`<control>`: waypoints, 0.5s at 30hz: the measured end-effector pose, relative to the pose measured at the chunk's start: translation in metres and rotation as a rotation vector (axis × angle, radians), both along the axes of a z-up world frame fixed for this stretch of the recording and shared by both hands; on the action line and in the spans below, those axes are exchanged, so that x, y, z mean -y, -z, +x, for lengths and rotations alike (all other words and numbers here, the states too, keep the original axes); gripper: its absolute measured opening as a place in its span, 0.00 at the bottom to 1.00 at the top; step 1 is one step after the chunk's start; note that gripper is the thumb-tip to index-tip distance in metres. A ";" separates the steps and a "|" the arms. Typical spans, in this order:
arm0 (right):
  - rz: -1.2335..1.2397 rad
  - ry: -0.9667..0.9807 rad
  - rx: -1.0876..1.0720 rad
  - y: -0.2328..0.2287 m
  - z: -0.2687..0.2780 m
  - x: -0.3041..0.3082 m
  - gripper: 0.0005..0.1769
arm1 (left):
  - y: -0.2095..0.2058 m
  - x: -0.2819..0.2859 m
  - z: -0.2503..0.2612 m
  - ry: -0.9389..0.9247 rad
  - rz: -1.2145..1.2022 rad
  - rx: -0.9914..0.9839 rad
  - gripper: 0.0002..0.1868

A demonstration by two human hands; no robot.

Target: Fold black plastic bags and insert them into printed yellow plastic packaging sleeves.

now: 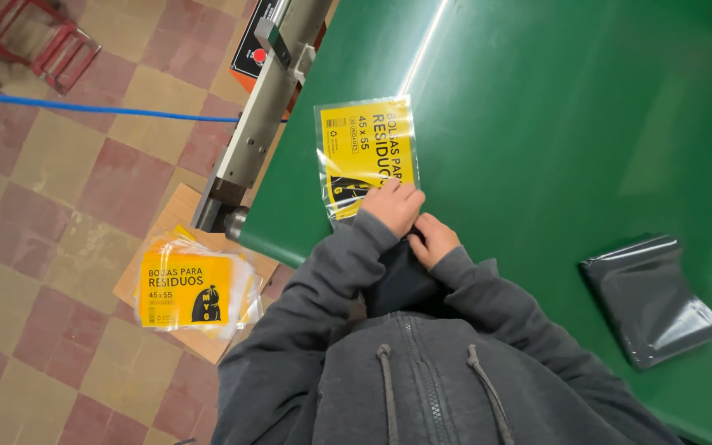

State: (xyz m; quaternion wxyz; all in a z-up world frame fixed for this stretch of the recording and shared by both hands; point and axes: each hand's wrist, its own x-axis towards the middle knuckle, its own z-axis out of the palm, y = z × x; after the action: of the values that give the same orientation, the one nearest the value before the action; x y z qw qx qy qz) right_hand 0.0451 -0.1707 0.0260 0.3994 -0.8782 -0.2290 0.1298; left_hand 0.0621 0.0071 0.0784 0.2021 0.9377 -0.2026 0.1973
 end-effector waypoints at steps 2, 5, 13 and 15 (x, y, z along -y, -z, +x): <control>0.063 0.014 0.047 0.006 -0.001 0.004 0.14 | 0.000 -0.003 -0.005 0.038 -0.011 -0.017 0.06; 0.125 0.188 -0.050 0.004 -0.003 -0.002 0.16 | 0.019 -0.008 -0.024 0.116 -0.029 -0.080 0.07; 0.025 0.178 0.273 -0.023 0.017 0.002 0.07 | 0.024 -0.066 -0.080 -0.281 -0.080 -0.370 0.13; -0.043 0.049 0.404 -0.029 0.023 0.001 0.06 | 0.032 -0.081 -0.096 -0.615 -0.113 -0.295 0.21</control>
State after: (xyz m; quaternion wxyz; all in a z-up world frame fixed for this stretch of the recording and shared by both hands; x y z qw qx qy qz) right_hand 0.0683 -0.1720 0.0549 0.3296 -0.9000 -0.2802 -0.0541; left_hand -0.0336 0.0879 0.0464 0.2119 0.9606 0.1323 0.1221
